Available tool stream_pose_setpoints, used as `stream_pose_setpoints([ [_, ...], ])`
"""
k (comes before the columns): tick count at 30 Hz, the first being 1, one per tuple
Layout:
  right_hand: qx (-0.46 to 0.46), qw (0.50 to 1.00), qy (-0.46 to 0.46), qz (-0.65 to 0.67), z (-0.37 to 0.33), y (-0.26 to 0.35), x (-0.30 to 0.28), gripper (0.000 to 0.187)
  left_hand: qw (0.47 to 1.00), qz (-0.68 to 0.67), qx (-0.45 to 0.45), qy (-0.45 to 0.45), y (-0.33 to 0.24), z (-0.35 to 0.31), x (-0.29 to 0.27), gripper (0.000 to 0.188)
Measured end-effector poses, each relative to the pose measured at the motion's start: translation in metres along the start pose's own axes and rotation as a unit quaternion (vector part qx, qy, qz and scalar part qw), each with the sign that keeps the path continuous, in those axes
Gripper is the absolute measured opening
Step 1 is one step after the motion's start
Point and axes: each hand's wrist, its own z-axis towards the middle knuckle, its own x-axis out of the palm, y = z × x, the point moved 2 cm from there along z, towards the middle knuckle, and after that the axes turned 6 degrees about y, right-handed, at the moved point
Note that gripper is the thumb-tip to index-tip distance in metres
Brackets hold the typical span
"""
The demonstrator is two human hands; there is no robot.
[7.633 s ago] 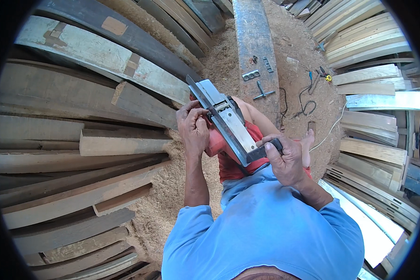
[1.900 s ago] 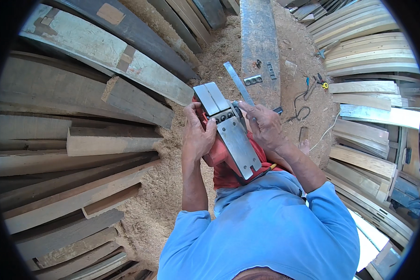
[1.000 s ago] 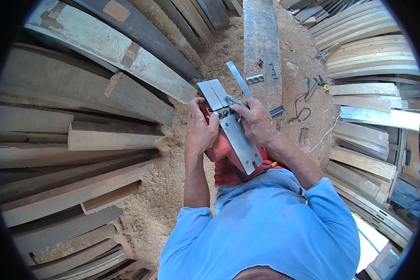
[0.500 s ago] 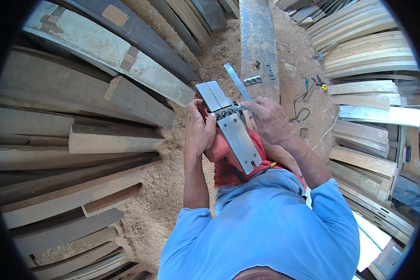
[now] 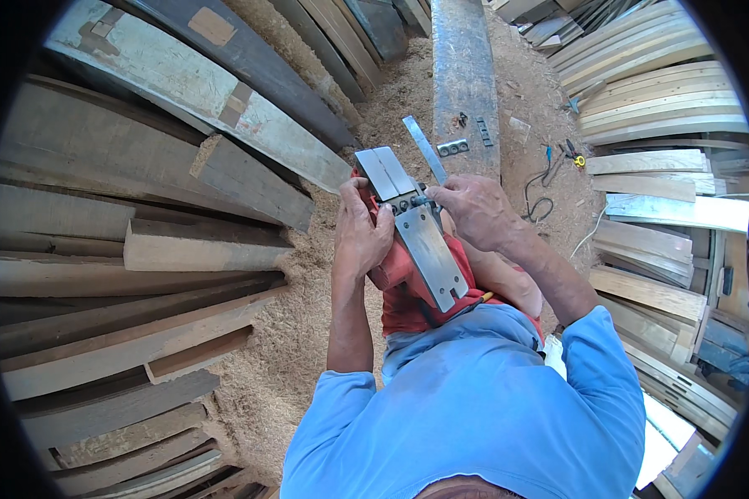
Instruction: The person is using a small square to check and adjust the blade and fence of a hand-held power wood plane while it is resting on their lap.
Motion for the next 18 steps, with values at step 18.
stream_pose_setpoints([
  [18,0.053,0.994,-0.043,0.089,0.000,0.012,-0.009,0.022,1.000,-0.010,0.008,-0.007,-0.001,-0.001,0.001,0.053],
])
